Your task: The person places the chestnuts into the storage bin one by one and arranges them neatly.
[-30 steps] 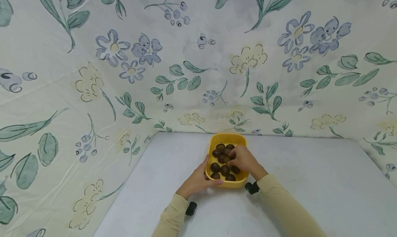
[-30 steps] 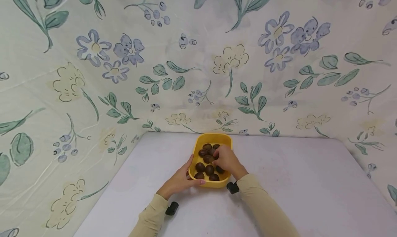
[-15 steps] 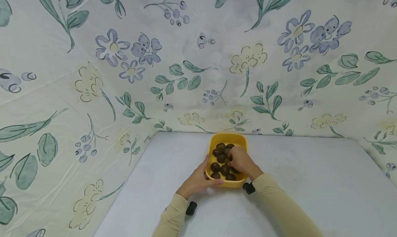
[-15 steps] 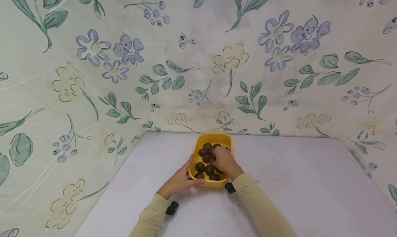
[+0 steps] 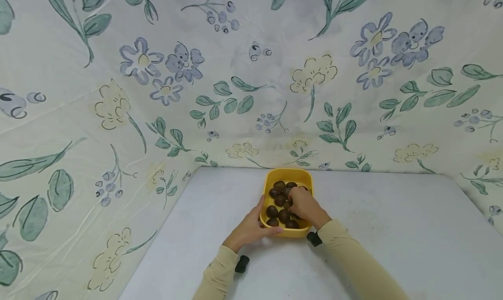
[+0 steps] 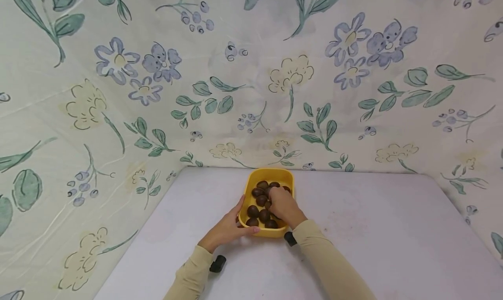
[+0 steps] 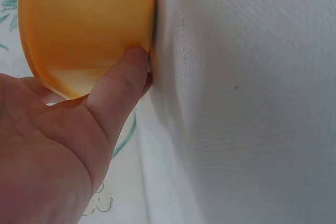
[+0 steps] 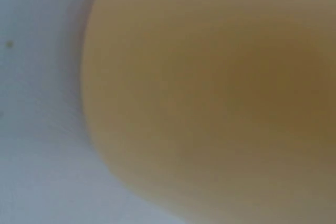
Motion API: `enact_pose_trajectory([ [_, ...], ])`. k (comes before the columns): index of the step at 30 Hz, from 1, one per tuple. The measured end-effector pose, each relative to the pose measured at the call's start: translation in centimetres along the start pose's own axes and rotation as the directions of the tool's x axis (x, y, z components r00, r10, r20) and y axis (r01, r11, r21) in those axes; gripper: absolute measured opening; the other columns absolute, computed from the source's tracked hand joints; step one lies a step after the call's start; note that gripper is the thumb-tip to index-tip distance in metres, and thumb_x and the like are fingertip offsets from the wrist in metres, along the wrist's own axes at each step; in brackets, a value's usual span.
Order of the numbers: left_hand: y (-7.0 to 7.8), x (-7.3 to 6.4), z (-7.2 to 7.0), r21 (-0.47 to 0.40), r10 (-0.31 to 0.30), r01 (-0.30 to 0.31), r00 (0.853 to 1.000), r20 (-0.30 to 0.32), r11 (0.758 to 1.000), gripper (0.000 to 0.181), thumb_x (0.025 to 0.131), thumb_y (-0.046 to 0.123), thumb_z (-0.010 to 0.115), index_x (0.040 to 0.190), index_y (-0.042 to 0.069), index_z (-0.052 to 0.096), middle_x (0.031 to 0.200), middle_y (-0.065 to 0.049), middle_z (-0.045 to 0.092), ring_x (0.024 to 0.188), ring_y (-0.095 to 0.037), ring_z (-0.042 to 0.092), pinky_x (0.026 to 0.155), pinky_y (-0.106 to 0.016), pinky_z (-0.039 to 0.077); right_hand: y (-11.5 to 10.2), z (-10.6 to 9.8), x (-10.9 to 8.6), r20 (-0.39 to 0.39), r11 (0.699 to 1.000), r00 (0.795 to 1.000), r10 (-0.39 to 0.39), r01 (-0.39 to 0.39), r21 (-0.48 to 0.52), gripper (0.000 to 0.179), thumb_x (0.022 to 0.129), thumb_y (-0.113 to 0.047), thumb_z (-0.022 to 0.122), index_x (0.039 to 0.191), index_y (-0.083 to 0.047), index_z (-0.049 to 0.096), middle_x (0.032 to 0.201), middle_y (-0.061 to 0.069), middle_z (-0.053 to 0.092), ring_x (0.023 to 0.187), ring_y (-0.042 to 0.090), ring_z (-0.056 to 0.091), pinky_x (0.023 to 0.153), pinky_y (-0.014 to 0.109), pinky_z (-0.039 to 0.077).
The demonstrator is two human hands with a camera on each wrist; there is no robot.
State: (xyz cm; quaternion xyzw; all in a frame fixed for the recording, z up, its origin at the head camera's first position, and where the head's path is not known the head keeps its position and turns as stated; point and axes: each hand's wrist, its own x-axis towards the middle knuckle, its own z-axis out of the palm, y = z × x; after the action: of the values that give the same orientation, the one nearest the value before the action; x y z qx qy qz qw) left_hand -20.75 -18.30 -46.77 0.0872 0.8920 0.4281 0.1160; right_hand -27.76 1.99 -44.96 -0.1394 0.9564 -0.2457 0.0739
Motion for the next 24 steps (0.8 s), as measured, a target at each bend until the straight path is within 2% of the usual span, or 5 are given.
enact_pose_trajectory([
  [6,0.0,0.1,0.1,-0.006,0.009,-0.009,1.0,0.011,1.0,0.124,0.079,0.061,0.083,0.168,0.019,0.007,0.171,-0.016,0.028,0.154,-0.038,0.035,0.122,-0.061,0.034,0.0,-0.2,-0.2,0.004,1.0,1.0,0.008,-0.008,0.003,0.014,0.086,0.0,0.077,0.077,-0.007,0.069,0.071,0.003,0.06,0.069,0.017,0.056,0.063,0.028,0.047],
  [11,0.1,0.2,0.1,-0.008,0.019,-0.019,1.0,0.022,1.0,0.122,0.081,0.059,0.082,0.168,0.019,0.007,0.171,-0.016,0.027,0.154,-0.038,0.035,0.122,-0.061,0.035,0.2,-0.8,-0.8,-0.028,1.0,0.999,-0.016,0.017,0.023,0.008,0.088,-0.004,0.079,0.094,-0.003,0.073,0.092,0.007,0.072,0.083,0.019,0.063,0.078,0.035,0.059],
  [13,0.0,0.3,0.0,-0.008,0.019,-0.019,1.0,0.023,1.0,0.122,0.081,0.058,0.082,0.168,0.019,0.007,0.171,-0.015,0.027,0.155,-0.038,0.035,0.122,-0.062,0.034,0.2,-1.1,-1.2,-0.057,0.998,0.998,-0.023,0.026,0.054,0.016,0.09,-0.009,0.079,0.104,-0.004,0.075,0.102,0.007,0.074,0.092,0.018,0.066,0.087,0.039,0.061],
  [17,-0.1,0.2,-0.1,-0.008,0.006,-0.006,1.0,0.024,1.0,0.122,0.081,0.059,0.082,0.168,0.019,0.006,0.172,-0.015,0.026,0.155,-0.039,0.033,0.122,-0.063,0.033,0.2,-2.4,-2.4,-0.116,0.99,0.993,-0.028,0.043,0.134,0.022,0.094,-0.019,0.077,0.112,-0.007,0.075,0.103,0.005,0.074,0.09,0.018,0.066,0.086,0.038,0.061],
  [24,-0.4,0.0,-0.4,0.002,0.013,-0.014,1.0,0.027,1.0,0.122,0.083,0.055,0.081,0.168,0.013,0.005,0.173,-0.017,0.021,0.157,-0.041,0.028,0.125,-0.062,0.029,0.8,-5.0,-4.8,-0.262,0.976,0.962,-0.077,0.126,0.177,0.023,0.098,-0.023,0.072,0.112,-0.005,0.076,0.108,0.01,0.075,0.099,0.026,0.067,0.093,0.044,0.06],
])
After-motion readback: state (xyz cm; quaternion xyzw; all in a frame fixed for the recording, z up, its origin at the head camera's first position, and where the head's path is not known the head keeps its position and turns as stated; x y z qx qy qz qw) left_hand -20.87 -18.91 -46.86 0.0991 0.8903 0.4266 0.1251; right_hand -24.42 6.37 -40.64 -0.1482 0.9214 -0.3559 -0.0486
